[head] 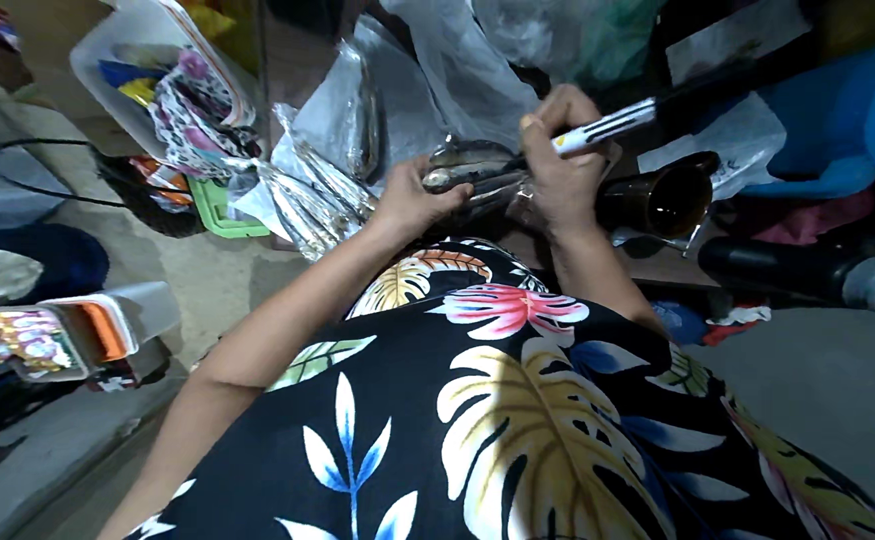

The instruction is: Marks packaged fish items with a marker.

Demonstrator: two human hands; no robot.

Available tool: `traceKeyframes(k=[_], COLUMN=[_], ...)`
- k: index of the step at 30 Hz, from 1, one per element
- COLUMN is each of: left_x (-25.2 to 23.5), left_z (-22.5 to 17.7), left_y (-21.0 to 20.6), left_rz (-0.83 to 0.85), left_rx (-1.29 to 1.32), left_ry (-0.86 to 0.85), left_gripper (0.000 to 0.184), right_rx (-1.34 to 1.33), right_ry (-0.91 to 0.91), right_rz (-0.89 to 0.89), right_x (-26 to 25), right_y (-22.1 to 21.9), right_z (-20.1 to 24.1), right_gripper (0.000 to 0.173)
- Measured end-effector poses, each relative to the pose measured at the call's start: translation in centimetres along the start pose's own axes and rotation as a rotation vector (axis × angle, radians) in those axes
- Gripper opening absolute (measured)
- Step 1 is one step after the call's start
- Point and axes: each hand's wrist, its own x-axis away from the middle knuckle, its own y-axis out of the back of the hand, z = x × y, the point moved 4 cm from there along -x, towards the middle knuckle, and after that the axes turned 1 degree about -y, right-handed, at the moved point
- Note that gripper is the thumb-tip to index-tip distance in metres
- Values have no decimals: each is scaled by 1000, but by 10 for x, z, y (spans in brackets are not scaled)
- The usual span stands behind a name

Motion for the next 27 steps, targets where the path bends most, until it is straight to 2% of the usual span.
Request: traceKeyframes(k=[4,6,7,9,11,12,14,16,18,21,24,26,27], left_x=[-34,-39,-37,-30,-23,-22,-28,-36,-42,-47,-39,-30,-25], left_z=[27,24,19,12,10,13,27,40,45,40,36,30,27], left_y=[5,11,16,33,55,66,82,87,87,95,108,105,102], left_rz=[101,66,12,-202,-418,-477,-471,-396,-349,-361,-364,-296,-234], left_rx=[-257,-514,-633,-812,-910,-942,-969,-972,-936,-758,-351,27,179], left_ry=[67,-26,-115,-334,-398,-341,-149,9,110,166,156,102,87], left_gripper=[31,39,45,44,47,57,79,80,74,66,53,26,18], right_rx=[-43,-47,-49,-50,-48,-53,-70,-80,-89,-104,-122,-127,-135], right_ry=[-45,-51,-50,-39,-47,-57,-81,-92,-91,-94,-92,-82,-80], right_rz=[-41,-59,-67,-79,-97,-106,-119,-122,-120,-120,-121,-126,-129], right_x=[-4,-4,-3,0,3,4,5,5,3,2,3,4,5], right_y=[11,14,15,18,21,22,23,22,20,18,21,26,27], right_z=[-2,-1,-1,-3,-6,-8,-12,-14,-12,-7,-4,-5,-6], right_gripper=[28,29,29,28,27,27,26,26,26,27,27,26,26])
